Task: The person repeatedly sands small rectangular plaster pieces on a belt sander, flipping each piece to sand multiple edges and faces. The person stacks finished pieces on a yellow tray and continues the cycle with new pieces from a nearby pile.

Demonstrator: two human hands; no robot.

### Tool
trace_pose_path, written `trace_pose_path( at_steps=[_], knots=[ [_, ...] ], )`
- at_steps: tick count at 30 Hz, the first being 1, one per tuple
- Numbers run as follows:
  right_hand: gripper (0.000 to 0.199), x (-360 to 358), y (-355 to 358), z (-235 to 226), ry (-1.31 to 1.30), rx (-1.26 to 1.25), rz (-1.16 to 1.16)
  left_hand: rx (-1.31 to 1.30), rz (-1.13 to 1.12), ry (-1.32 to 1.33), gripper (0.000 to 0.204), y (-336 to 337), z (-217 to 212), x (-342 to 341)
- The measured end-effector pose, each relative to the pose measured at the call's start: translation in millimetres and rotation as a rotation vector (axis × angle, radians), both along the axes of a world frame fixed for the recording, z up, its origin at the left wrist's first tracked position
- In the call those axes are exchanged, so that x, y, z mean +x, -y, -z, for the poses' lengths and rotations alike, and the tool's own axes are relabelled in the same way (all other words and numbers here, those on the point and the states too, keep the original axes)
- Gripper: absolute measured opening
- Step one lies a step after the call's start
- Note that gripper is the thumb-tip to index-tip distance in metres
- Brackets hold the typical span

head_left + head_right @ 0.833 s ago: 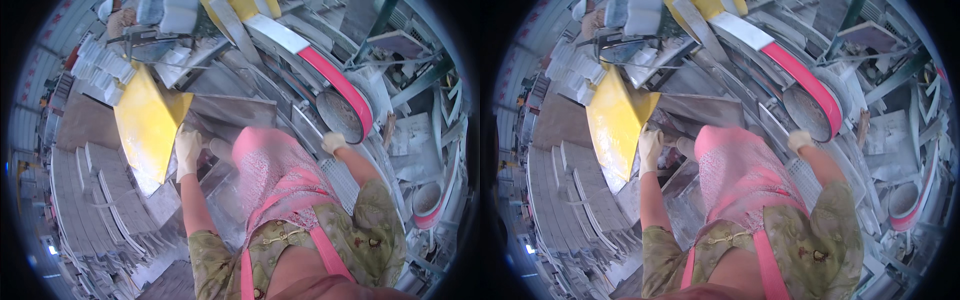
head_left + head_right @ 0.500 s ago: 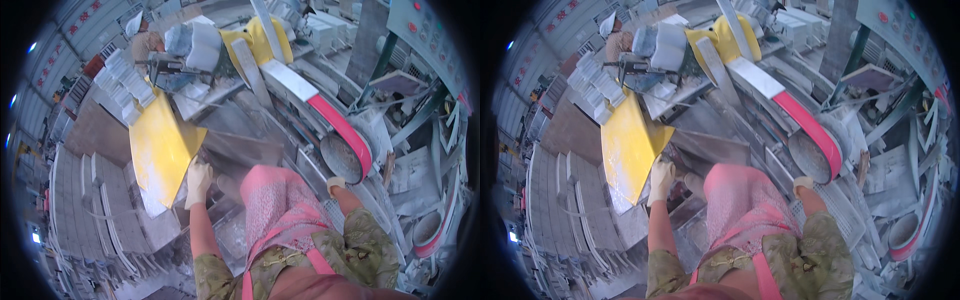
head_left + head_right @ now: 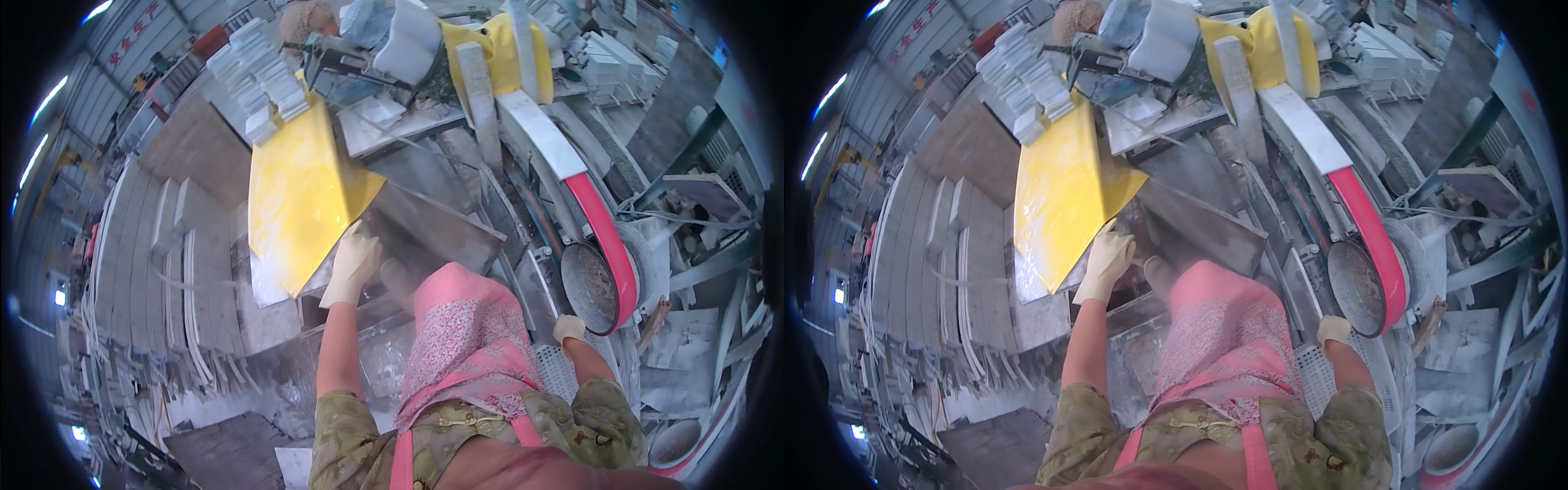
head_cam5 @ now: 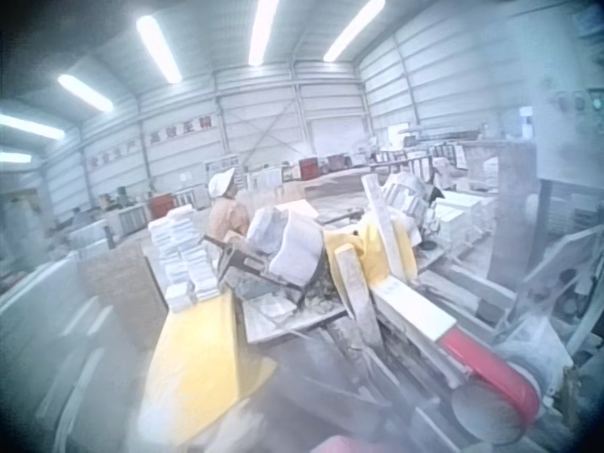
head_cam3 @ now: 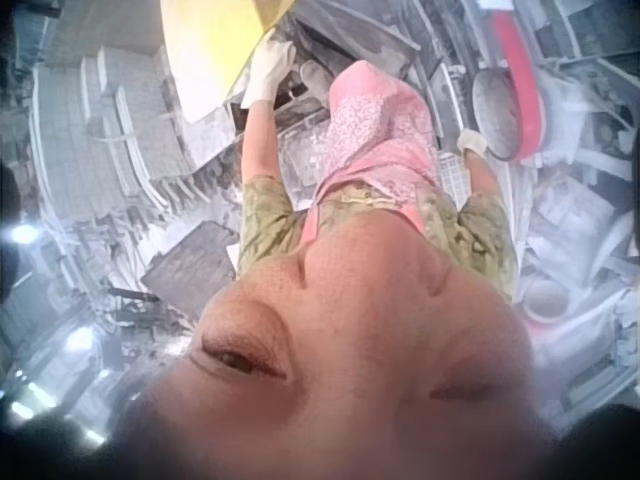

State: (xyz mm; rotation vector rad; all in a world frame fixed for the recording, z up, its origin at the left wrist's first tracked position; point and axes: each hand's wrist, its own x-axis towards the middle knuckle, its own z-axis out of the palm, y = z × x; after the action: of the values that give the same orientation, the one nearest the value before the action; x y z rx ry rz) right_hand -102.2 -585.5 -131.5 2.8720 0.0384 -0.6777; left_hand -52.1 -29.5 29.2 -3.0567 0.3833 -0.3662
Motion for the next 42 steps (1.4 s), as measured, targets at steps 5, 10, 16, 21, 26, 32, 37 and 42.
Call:
trace_pose_path(
  at_steps=[5,10,16,21,26,32,37,42],
  knots=[
    [0.021,2.5,20.5,37.2,0.005,0.028,-0.053,0.240,-0.055,0.051,0.023,4.4,-3.5,-1.5],
    [0.025,31.2,68.8,95.7,-0.119,-0.073,-0.173,0.064,-0.070,0.045,0.019,4.0,11.1,-10.0],
    [0.038,47.7,105.7,135.6,-0.293,-0.069,-0.185,0.029,-0.134,0.088,0.020,7.5,33.4,7.0],
    [0.038,59.1,68.2,117.4,-0.283,-0.088,-0.200,0.109,-0.101,0.101,0.020,5.4,30.9,9.0],
    [0.037,71.8,34.7,98.1,-0.268,-0.111,-0.224,0.029,-0.117,0.149,0.021,2.1,34.3,10.5],
    [0.036,75.0,14.9,94.2,-0.260,-0.130,-0.233,-0.007,-0.125,0.115,0.022,1.3,39.0,15.9],
    [0.036,75.2,1.4,96.9,-0.264,-0.134,-0.225,0.010,-0.114,0.050,0.024,1.9,24.9,8.8],
    [0.036,76.8,-1.1,96.2,-0.265,-0.137,-0.236,-0.051,-0.113,0.055,0.025,3.3,25.0,7.6]
  ],
)
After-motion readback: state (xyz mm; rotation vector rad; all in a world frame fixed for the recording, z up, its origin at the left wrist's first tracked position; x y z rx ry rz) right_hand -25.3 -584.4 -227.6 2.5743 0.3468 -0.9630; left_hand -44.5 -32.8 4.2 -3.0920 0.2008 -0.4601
